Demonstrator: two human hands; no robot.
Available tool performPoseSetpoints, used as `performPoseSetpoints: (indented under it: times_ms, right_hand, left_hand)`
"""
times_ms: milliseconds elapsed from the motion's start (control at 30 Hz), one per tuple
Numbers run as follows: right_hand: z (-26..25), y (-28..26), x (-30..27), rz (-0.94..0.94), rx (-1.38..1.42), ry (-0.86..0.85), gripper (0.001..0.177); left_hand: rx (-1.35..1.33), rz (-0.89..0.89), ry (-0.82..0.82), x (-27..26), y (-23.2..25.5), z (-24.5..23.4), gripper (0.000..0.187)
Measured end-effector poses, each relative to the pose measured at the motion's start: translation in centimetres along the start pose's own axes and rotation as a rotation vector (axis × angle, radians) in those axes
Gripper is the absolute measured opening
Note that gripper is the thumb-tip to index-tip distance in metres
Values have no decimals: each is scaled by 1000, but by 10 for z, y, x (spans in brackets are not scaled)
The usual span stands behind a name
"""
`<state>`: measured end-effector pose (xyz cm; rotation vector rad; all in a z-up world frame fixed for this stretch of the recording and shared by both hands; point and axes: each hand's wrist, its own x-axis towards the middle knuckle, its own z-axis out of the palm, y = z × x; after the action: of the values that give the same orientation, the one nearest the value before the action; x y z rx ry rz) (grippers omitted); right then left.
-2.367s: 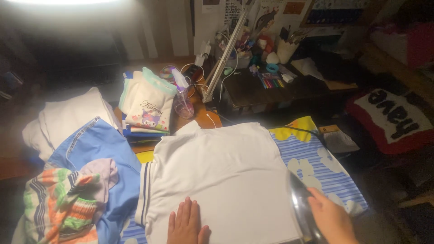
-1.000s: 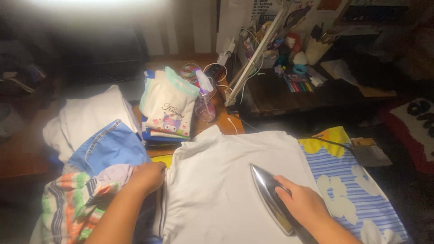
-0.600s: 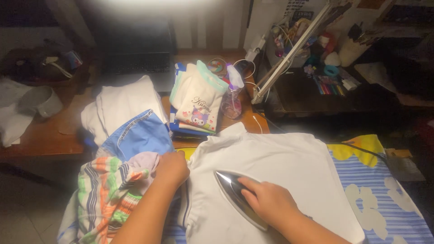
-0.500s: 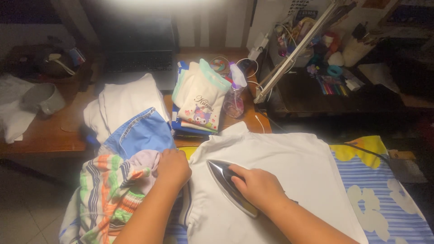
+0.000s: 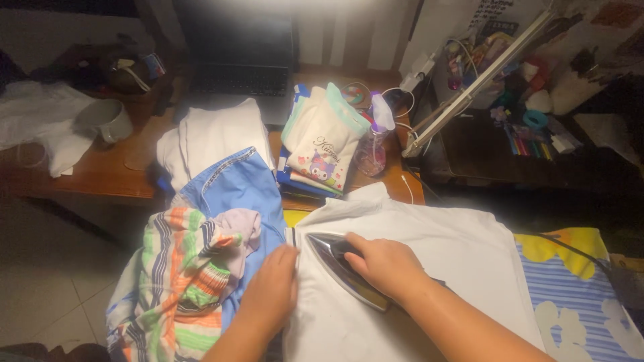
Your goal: Ironing and folding a white polo shirt on an ironing board.
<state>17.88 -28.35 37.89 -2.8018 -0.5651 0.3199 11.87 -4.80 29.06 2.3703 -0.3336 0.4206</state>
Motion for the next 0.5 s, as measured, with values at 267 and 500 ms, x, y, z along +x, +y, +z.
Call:
performPoseSetpoints:
  times_ms: [267, 500]
  right_hand:
    - [-7, 54, -67, 306, -166, -136, 58]
    - [-8, 23, -74, 170, -236, -255, 59]
  left_hand:
    - [-180, -1063, -257, -77, -13, 3, 43]
    - [-57, -984, 59, -92, -36, 48, 33]
